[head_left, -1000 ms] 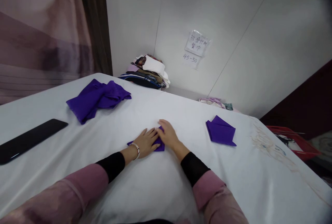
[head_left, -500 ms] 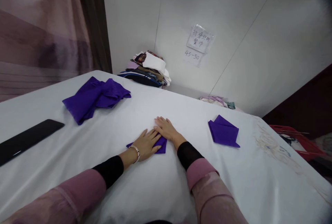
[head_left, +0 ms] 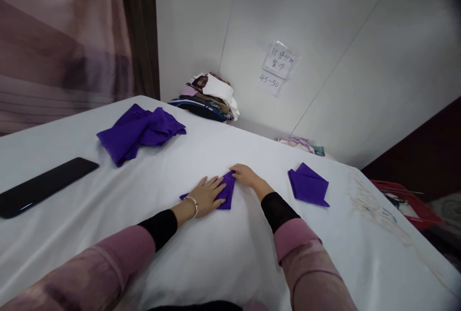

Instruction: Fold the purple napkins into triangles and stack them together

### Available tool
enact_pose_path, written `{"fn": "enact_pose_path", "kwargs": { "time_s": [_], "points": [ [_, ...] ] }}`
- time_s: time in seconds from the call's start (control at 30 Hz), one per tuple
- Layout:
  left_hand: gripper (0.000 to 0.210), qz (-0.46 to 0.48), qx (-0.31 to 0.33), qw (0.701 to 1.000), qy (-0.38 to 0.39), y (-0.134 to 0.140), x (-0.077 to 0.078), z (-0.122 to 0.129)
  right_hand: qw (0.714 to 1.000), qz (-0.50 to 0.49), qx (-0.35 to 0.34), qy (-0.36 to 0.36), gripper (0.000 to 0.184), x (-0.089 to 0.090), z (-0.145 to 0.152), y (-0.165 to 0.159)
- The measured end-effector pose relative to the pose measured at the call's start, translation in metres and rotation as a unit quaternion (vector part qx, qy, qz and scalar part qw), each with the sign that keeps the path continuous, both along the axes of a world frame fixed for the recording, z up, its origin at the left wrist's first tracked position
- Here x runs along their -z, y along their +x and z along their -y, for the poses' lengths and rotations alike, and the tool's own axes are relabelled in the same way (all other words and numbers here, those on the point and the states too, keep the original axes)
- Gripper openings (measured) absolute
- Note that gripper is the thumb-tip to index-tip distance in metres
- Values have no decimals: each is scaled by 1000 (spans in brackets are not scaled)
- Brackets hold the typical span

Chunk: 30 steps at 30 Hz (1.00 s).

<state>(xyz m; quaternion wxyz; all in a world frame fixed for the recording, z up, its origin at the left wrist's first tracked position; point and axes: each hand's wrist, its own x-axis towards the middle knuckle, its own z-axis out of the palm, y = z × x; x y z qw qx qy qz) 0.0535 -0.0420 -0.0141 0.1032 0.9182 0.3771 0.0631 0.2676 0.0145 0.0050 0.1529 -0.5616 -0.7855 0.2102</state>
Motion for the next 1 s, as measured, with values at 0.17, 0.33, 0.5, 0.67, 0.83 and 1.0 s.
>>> {"fn": "enact_pose_path", "kwargs": {
  "time_s": [0.17, 0.33, 0.5, 0.67, 0.83, 1.0],
  "points": [
    [54, 10, -1, 1000, -20, -2, -2, 0, 996, 76, -10, -44, 28, -19, -11, -13],
    [57, 83, -29, 995, -43, -8, -11, 0, 987, 119, -4, -104, 12, -39, -2, -16],
    [50, 98, -105, 989, -45, -14, -17, -2, 988, 87, 0, -126, 11, -48, 33, 0],
    [22, 61, -124, 987, -83, -27, -32, -11, 996, 9, 5, -90, 22, -54, 67, 14],
    [13, 86, -130, 988, -22, -36, -72, -12, 977, -48, -25, 204, 26, -64, 94, 14],
    [9, 80, -17, 982, 172, -37, -60, 8, 928, 87, -37, 360, 23, -30, 116, 14]
  ]
}}
